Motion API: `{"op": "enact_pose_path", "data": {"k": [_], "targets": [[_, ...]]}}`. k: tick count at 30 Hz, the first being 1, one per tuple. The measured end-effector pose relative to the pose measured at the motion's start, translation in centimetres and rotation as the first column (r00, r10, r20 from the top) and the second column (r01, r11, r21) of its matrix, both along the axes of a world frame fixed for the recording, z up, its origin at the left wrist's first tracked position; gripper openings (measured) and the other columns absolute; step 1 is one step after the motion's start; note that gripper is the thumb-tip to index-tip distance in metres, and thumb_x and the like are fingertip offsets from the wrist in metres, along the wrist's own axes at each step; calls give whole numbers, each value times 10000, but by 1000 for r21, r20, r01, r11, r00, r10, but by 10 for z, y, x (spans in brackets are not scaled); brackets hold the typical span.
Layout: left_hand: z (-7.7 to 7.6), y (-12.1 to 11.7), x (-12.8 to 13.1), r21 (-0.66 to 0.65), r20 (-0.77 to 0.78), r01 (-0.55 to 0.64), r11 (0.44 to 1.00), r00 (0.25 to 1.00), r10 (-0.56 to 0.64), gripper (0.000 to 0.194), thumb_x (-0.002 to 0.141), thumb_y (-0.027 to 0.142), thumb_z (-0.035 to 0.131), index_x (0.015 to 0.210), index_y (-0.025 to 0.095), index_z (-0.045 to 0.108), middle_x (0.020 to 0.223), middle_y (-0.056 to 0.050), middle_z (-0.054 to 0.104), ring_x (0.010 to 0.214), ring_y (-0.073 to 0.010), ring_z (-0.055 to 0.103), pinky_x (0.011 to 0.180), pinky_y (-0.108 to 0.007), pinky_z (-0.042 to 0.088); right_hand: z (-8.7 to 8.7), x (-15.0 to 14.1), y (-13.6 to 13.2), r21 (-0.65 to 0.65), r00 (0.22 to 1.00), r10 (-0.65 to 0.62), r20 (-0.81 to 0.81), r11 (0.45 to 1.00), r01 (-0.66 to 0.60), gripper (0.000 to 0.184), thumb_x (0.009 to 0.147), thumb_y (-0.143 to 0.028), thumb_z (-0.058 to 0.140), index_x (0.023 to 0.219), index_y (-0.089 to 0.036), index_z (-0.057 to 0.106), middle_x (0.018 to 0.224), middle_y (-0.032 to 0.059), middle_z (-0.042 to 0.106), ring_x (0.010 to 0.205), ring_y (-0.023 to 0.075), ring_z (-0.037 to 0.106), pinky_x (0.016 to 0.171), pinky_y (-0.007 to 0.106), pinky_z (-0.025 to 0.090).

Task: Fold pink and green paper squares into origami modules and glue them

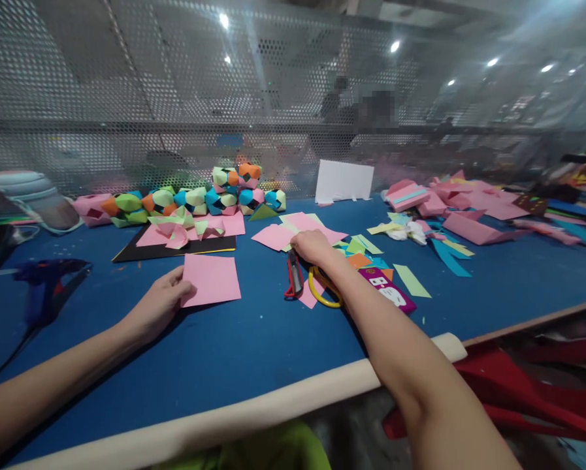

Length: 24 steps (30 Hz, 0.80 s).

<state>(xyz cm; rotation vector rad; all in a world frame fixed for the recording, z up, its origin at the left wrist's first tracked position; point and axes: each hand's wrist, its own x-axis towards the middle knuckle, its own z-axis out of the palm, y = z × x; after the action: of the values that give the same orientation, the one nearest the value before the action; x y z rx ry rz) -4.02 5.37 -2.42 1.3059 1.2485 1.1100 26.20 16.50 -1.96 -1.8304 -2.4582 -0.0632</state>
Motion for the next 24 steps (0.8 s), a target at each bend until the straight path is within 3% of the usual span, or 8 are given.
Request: {"op": "enact_pose_path", "data": {"k": [5,9,15,20,24], "targets": [[-2,1,-1,13,26,28,1000,999,-29,325,616,153,521,940,144,560,776,2,559,685,-150,488,597,-241,351,-3,-10,-1,80,989,-21,-145,996,33,224,807,-161,471,807,-104,687,990,194,678,996,255,579,903,345,335],[-2,0,-1,20,21,14,1000,1000,-15,359,620,153,533,977,140,567,785,6,578,679,-141,488,599,-234,352,0,-9,2,124,909,-100,-405,979,163,231,807,-220,434,802,-134,649,915,135,684,882,213,587,774,285,401],[0,-2,2,-13,117,-7,1000,993,8,552,594,137,540,1145,148,515,876,-20,623,690,-140,519,625,-232,385,7,-2,1,78,587,-130,-799,946,315,213,778,-222,336,666,-163,507,645,47,579,624,147,565,556,234,436],[-2,-2,0,-22,117,-49,999,992,51,594,564,130,521,1157,152,521,671,42,574,531,-101,437,502,-202,308,14,-16,-11,43,327,-44,-944,966,254,126,735,-254,408,627,-192,426,543,-17,484,512,109,522,497,218,460],[-2,-3,-3,-32,112,-51,998,992,55,593,565,107,511,1154,163,534,622,58,538,483,-85,382,460,-196,254,19,-28,-22,32,223,-10,-975,982,186,111,703,-270,478,644,-176,480,558,-27,500,481,87,499,501,226,470]]}}
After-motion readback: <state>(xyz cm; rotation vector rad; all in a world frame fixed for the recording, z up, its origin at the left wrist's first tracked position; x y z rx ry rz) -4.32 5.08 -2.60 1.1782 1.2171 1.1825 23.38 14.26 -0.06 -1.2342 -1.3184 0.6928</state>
